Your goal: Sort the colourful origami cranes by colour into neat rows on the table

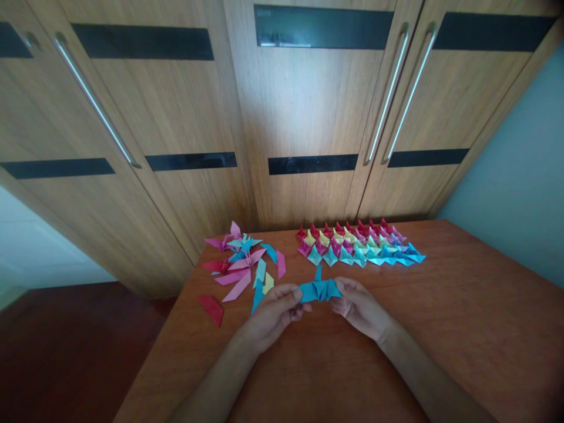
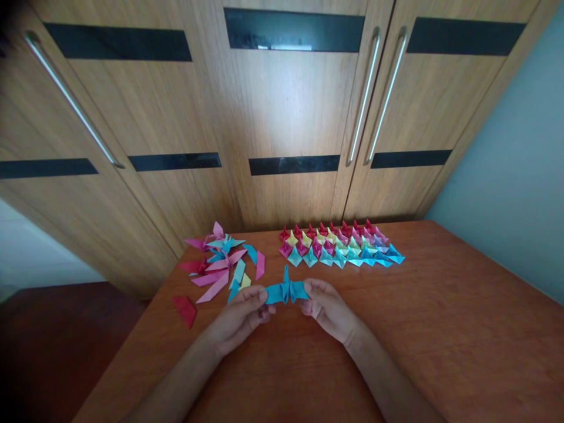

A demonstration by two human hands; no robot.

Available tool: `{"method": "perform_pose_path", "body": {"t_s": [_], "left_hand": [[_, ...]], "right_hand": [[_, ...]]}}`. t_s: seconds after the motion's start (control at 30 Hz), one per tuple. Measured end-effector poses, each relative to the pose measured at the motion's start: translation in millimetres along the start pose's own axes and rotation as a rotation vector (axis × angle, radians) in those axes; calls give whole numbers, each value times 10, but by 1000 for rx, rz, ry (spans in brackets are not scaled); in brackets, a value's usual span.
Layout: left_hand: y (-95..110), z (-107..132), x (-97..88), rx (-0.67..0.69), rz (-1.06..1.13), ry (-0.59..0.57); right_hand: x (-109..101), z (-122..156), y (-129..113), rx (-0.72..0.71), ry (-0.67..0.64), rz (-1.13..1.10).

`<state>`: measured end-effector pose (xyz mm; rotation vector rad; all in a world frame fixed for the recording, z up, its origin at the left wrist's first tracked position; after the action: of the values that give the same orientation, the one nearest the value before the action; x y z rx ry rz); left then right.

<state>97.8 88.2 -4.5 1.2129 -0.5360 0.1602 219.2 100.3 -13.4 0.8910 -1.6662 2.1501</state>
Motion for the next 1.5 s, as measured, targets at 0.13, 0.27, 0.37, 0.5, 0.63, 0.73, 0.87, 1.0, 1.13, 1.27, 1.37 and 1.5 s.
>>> {"method": "perform_pose_path", "body": {"t_s": [0.13,0.27,0.37,0.5,0.63,0.73,0.87,1.0,1.13,1.27,1.37,1.5], "left_hand": [[22,-17,-51,8,55,20],[59,-30,-86,30,56,52],[82,-41,-124,40,-6,99],[122,-56,-246,64,-119,226],[183,-62,-290,141,-315,282],[196,-63,-264,184,-475,278],[198,-63,-195,226,-584,229],[168,-80,-176,229,-613,201],[140,-106,-156,248,-623,164],[303,-63,-185,386,-755,223],[524,34,-210,543,-924,330],[638,83,-248,575,-1011,404]], "right_hand": [[-70,-19,-27,-6,38,3],[-150,-48,-42,-41,89,90],[-225,-76,-69,-83,146,190],[-379,-72,-263,-257,320,423],[-303,50,-488,-476,427,713],[-56,115,-486,-571,356,901],[118,78,-336,-542,245,947],[139,23,-244,-479,160,877],[122,24,-218,-450,137,884],[55,7,-287,-492,182,907],[-27,-37,-405,-561,251,994],[-81,-130,-516,-641,279,1142]]}}
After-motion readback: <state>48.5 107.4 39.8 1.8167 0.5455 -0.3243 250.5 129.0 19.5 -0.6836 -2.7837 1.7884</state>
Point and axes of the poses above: each hand's wrist, its own z-axis away from the middle knuckle, its own x-axis out of the palm, y = z × x, the point moved 10 cm from there along -z, towards the middle knuckle, and after that the axes turned 10 degrees about y, right-handed, at the moved point
